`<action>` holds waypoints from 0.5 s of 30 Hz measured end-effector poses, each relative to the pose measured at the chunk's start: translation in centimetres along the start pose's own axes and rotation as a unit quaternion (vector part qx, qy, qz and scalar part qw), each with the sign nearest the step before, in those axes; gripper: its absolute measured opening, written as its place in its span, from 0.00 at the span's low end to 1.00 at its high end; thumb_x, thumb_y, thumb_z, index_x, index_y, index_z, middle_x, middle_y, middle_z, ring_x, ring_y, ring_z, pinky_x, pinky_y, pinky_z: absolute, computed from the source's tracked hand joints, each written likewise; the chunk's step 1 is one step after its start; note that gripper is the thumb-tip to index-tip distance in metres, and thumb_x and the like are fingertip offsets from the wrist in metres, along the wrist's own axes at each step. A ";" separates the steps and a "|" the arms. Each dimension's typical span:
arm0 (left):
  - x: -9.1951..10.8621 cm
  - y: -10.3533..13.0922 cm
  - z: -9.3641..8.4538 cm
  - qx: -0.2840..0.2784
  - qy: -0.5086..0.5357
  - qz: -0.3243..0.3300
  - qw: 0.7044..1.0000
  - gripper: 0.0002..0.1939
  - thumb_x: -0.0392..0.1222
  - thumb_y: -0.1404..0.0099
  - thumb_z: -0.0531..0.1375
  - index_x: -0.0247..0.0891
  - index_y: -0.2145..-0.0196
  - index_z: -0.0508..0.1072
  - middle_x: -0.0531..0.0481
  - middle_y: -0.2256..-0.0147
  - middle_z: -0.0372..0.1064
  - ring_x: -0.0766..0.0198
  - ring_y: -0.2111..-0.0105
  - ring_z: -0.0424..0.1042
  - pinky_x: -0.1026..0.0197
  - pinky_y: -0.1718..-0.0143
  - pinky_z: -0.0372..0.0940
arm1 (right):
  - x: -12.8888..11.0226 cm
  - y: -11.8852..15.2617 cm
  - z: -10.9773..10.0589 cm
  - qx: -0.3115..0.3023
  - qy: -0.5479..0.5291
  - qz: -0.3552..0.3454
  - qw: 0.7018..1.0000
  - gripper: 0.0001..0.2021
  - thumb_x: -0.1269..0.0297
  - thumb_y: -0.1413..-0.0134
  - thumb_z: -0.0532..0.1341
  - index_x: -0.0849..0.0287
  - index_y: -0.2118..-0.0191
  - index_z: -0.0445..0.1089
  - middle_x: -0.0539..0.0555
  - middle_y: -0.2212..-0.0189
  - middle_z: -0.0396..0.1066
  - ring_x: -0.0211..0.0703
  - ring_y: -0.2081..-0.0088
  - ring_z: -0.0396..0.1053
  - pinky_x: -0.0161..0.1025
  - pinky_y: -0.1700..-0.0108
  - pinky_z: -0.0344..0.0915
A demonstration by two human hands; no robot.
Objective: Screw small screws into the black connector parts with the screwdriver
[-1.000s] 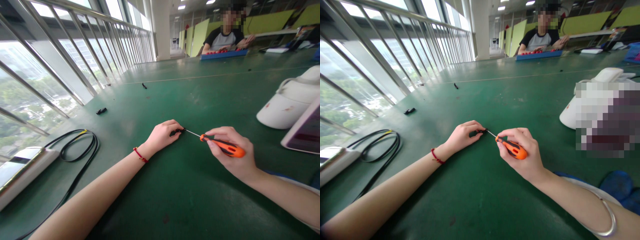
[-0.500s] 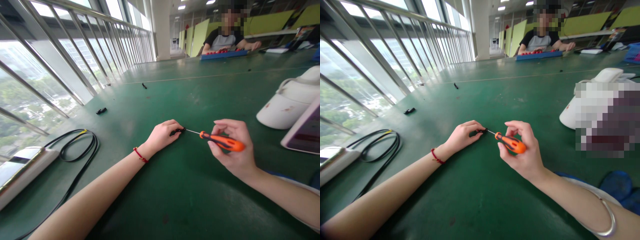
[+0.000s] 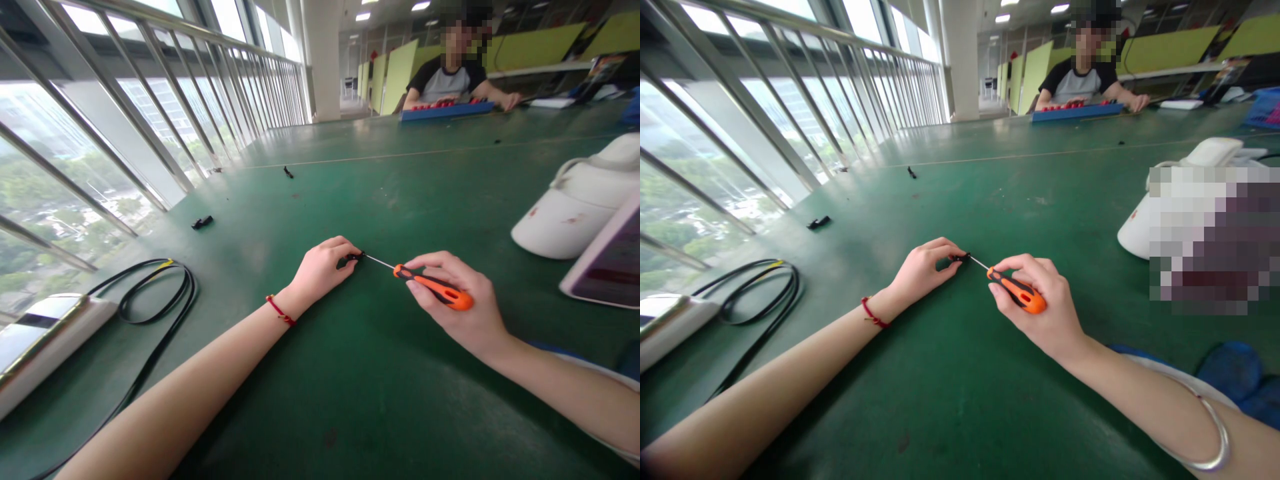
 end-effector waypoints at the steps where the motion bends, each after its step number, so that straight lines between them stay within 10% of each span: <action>1: 0.0 0.0 0.0 0.000 0.001 -0.001 1.000 0.10 0.34 0.39 0.56 0.37 0.60 0.74 0.50 0.60 0.72 0.65 0.64 0.71 0.64 0.60 0.67 | -0.1 0.0 -0.2 0.015 0.004 -0.005 1.000 0.08 0.65 0.50 0.62 0.53 0.62 0.67 0.50 0.71 0.70 0.42 0.69 0.70 0.41 0.65 0.66; 15: 0.0 0.0 0.0 -0.004 0.009 -0.009 1.000 0.10 0.34 0.39 0.56 0.38 0.61 0.74 0.50 0.61 0.71 0.66 0.65 0.71 0.64 0.61 0.67 | -0.2 0.1 -1.1 0.074 -0.010 -0.018 0.997 0.15 0.67 0.53 0.62 0.53 0.56 0.65 0.52 0.66 0.69 0.44 0.64 0.69 0.42 0.61 0.67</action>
Point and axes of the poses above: each hand's wrist, its own y-axis away from the middle knuckle, its own z-axis out of the palm, x = y × z, the point moved 7 cm from there along -y, towards the middle knuckle
